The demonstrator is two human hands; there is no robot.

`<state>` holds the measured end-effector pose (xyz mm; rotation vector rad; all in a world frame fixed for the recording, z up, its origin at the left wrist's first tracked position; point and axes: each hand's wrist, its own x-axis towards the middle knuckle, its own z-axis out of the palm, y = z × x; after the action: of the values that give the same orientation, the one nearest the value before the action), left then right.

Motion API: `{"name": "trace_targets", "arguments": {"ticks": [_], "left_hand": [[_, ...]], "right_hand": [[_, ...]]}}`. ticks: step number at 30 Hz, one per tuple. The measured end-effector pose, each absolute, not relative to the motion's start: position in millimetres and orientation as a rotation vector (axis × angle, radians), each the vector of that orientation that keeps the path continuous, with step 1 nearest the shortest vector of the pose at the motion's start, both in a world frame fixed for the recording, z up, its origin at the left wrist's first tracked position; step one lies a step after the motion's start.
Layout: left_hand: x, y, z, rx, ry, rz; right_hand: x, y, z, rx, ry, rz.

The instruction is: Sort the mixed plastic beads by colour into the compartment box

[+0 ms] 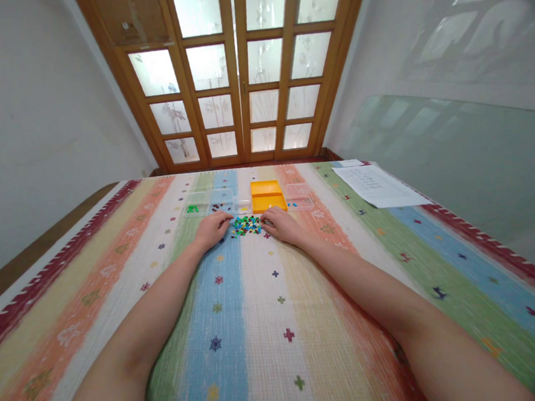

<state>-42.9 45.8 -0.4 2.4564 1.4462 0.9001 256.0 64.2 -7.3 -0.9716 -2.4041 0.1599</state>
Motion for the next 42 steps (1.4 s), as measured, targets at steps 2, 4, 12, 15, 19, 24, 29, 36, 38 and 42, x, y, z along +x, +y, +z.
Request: {"name": "trace_targets", "arguments": {"ticks": [2, 4, 12, 15, 19, 24, 29, 36, 38, 42], "left_hand": [[-38.3, 41.9, 3.9, 2.483, 1.436, 0.906], [-35.4, 39.3, 6.6, 2.490, 1.441, 0.910], [-34.7, 39.9, 2.7, 2.517, 1.395, 0.895], [-34.6, 40.2, 1.9, 2.532, 1.375, 0.891], [-34.2, 39.9, 1.8, 2.526, 1.365, 0.883], [-34.0, 39.6, 2.6, 2.516, 1.363, 0.871], [-33.5, 39.2, 3.2, 2.534, 1.356, 0.869], [-34.2, 40.4, -0.4, 2.550, 1.369, 0.871], [-34.3, 40.2, -0.4, 2.550, 1.368, 0.867], [-34.1, 39.8, 0.4, 2.553, 1.360, 0.871]], "right_hand": [[255.8, 64.0, -7.3, -0.978, -2.401, 0.165], [255.7, 63.9, -7.5, -0.978, -2.399, 0.169], [255.7, 65.1, -9.2, -0.967, -2.396, 0.178], [255.9, 65.2, -9.8, -0.968, -2.396, 0.163], [256.2, 66.8, -11.9, -0.956, -2.427, 0.140], [255.2, 69.6, -14.4, -0.951, -2.473, 0.088], [253.8, 67.6, -12.4, -0.951, -2.465, 0.079], [253.6, 65.5, -10.5, -0.987, -2.436, 0.108], [253.9, 65.5, -10.4, -0.996, -2.428, 0.122], [254.3, 64.4, -9.5, -1.002, -2.402, 0.138]]}}
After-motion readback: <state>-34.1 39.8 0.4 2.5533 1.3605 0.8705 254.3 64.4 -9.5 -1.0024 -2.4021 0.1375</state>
